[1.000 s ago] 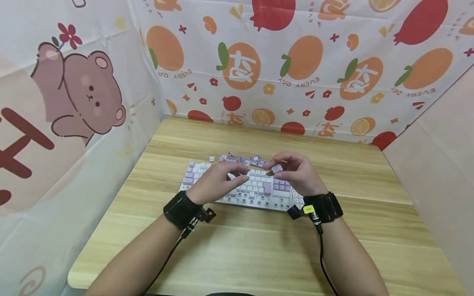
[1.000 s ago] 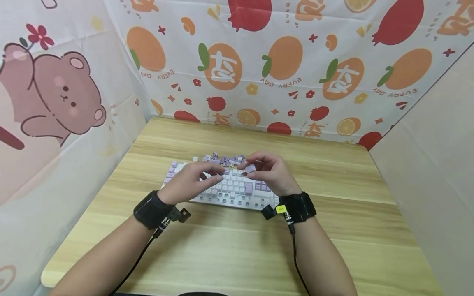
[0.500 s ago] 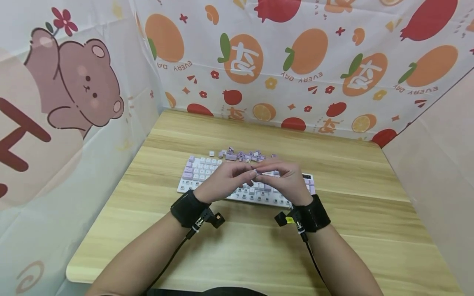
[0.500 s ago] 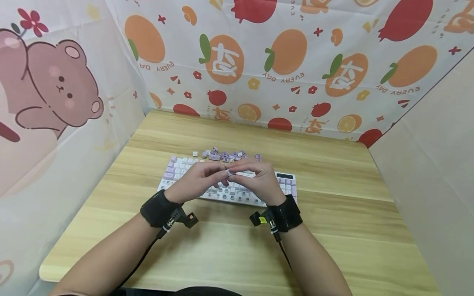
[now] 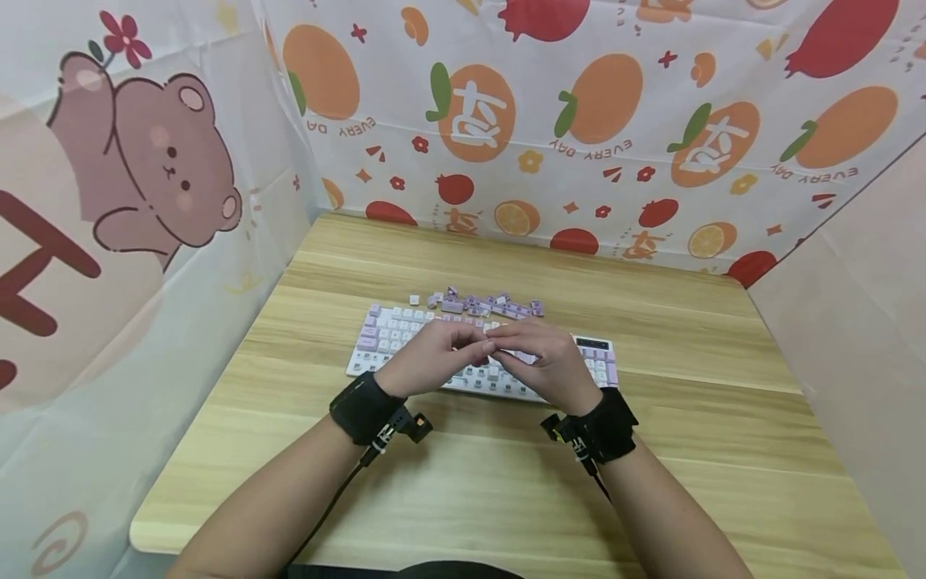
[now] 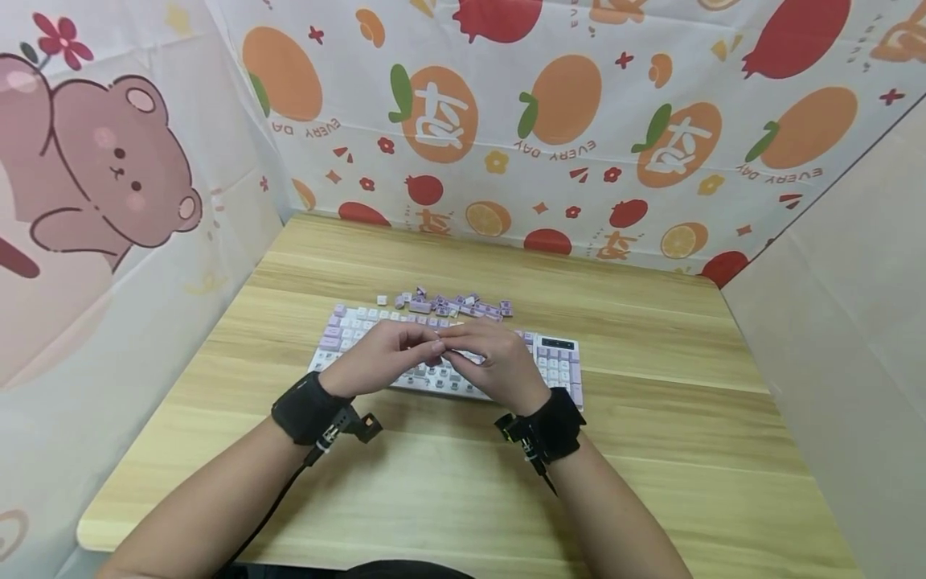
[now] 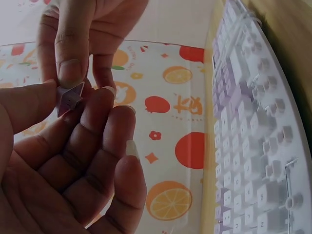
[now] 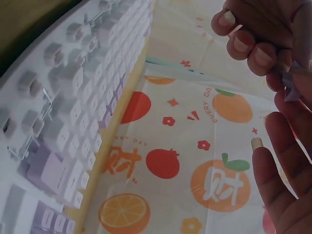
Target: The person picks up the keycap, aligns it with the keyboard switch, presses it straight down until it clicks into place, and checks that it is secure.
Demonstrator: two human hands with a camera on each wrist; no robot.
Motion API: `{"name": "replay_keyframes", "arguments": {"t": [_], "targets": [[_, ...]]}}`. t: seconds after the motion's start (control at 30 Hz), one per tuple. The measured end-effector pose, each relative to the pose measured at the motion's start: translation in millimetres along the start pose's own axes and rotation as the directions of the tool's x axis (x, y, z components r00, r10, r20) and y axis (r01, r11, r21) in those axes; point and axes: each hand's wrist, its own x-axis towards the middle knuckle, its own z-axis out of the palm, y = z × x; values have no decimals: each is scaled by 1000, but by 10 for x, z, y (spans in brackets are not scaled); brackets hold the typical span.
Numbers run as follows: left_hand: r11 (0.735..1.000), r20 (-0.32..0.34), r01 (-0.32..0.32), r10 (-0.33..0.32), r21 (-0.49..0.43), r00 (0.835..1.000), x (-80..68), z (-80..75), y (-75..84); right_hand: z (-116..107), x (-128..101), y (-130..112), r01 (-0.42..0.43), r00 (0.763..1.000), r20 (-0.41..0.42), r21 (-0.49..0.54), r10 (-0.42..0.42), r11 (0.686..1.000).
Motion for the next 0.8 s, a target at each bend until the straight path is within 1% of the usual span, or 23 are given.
{"name": "replay_keyframes", "arguments": {"t": [0.07,0.2,0.47,0.53,0.6,0.7,0.73,0.8], "targets": [[1000,-1,-2,2,25,1000,1,1,-1,0,-1,-8,7,1000,6,-19,-7,1000],[999,4,4,-5,47,1000,5,7,-21,15,-19,-6,14,1000,20,-49,-13,999],[993,-12,24,-23,117,1000,-19,20,-52,79,-55,-18,-16,999,48,-77,20,997],[987,-12,31,-29,157,999,-27,29,-70,99,-56,-16,-37,997,62,-85,42,996],[975,-22,33,-29,220,999,-35,38,-90,124,-60,-5,-71,993,83,-94,79,993],[946,-70,32,-10,322,998,-54,44,-115,179,-80,37,-153,976,137,-107,167,982],[936,-86,28,2,351,996,-59,43,-122,204,-85,50,-186,966,162,-115,203,976],[918,-110,29,16,396,994,-65,40,-141,261,-96,81,-247,936,219,-142,274,958]]}}
